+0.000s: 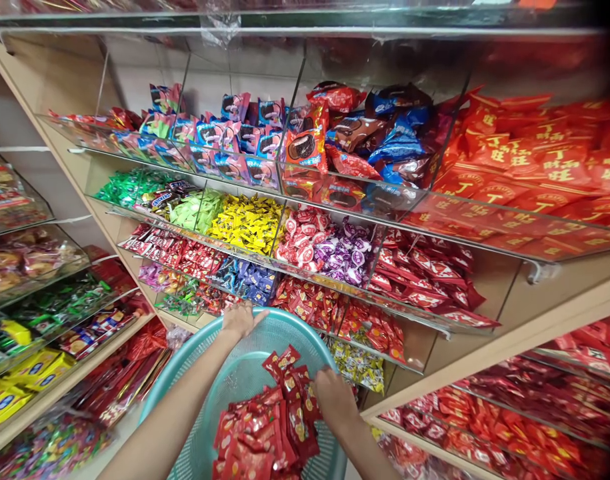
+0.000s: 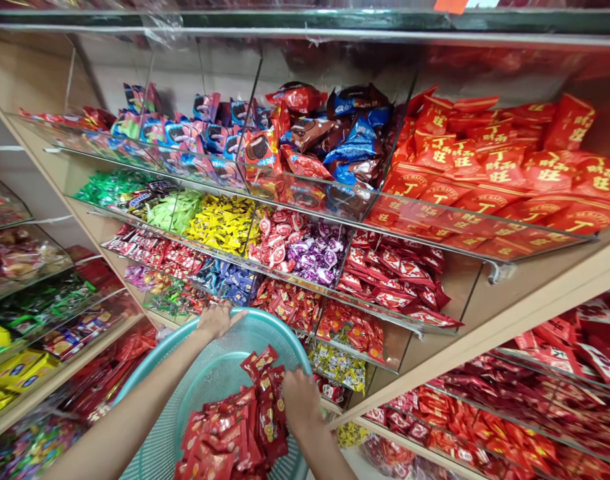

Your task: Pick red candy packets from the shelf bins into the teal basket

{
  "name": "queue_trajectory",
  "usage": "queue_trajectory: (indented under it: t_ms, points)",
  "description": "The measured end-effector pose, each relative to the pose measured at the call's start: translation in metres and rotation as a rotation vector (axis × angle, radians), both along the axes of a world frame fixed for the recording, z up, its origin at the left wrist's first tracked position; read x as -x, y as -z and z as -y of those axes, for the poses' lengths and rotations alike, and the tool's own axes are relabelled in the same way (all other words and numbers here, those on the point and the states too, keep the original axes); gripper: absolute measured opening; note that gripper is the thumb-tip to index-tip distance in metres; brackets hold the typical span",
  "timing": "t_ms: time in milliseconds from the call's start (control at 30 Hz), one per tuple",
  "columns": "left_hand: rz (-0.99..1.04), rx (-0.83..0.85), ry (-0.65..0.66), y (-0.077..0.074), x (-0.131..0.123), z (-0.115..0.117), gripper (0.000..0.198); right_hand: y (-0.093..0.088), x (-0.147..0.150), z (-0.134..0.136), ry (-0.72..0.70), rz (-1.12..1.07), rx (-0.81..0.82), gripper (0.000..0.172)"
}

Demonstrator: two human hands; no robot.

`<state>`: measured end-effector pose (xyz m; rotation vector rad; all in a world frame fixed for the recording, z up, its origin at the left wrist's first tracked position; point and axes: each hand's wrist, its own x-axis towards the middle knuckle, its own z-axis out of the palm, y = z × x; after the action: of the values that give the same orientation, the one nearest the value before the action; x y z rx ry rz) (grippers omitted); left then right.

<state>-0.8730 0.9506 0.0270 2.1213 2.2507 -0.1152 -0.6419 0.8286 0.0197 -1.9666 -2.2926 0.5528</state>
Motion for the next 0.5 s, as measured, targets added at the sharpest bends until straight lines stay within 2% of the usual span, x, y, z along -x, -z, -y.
queue_trajectory:
  t_ms: [133,233,367,500]
  points:
    - [0.019,0.015,-0.004,-0.002,0.000,0.001,0.076,-0.029,0.000,-0.034,0.059,-0.033,-0.127,0.027]
    - [0.016,0.006,-0.001,-0.001,0.000,0.001,0.076,-0.039,0.003,-0.070,0.097,-0.142,-0.239,0.028]
    - [0.004,-0.016,0.006,0.001,0.000,0.001,0.075,-0.032,0.021,-0.112,0.081,-0.247,-0.300,0.035]
    - [0.006,-0.018,0.002,0.002,0.002,0.001,0.076,-0.013,0.044,-0.139,0.028,-0.312,-0.285,0.024]
